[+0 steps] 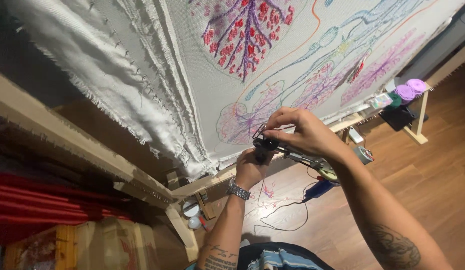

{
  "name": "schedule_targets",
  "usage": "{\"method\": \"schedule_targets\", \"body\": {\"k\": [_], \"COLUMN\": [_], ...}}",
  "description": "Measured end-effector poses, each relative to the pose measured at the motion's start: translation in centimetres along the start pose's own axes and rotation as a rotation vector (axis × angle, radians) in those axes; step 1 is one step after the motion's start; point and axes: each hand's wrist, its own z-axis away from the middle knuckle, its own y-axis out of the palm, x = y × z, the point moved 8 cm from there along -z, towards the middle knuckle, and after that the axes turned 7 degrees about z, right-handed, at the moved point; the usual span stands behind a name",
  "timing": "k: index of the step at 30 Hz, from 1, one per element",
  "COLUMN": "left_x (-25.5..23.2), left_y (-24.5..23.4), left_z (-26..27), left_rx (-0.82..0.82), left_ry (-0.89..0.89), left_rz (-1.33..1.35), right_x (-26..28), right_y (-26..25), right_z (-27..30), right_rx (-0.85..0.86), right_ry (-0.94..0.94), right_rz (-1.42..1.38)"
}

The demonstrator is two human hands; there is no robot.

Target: Use a tufting gun to create a pattern on a rug stretched on a frame.

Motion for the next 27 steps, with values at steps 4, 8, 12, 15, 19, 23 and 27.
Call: {"method": "schedule_targets", "body": {"k": [4, 8, 12, 15, 19, 23, 27], "left_x": [2.4, 0.8, 0.1, 0.6, 0.5, 0.9, 1.2], "left_y": [0.4, -1.0, -1.6, -1.8, -2.4, -2.3, -2.5], "left_z": [-1.6, -0.8, -0.7, -0.8, -0.4, -0.7, -0.8], "left_rx": [-0.019, 0.058, 0.046, 0.032, 0.048, 0.058, 0.033], "left_ry": [0.016, -0.027, -0.022, -0.01, -0.025, -0.04, -0.042], "left_rz": [-0.047, 0.032, 0.045, 0.061, 0.09, 0.086, 0.076], "right_x": [0.1, 0.6, 0.6, -0.1, -0.3, 0.0, 0.7], "right_y": [0.7, 0.9, 1.7, 2.5, 2.9, 3.0, 3.1], "right_z": [-0.9, -1.1, -1.5, -1.6, -1.8, -2.0, -2.2], "right_rx": [-0.029, -0.075, -0.085, -0.103, -0.135, -0.128, -0.135], "right_ry": [0.026, 0.044, 0.028, 0.029, 0.002, -0.001, -0.012], "right_rz": [-0.004, 0.02, 0.145, 0.183, 0.202, 0.199, 0.166]}}
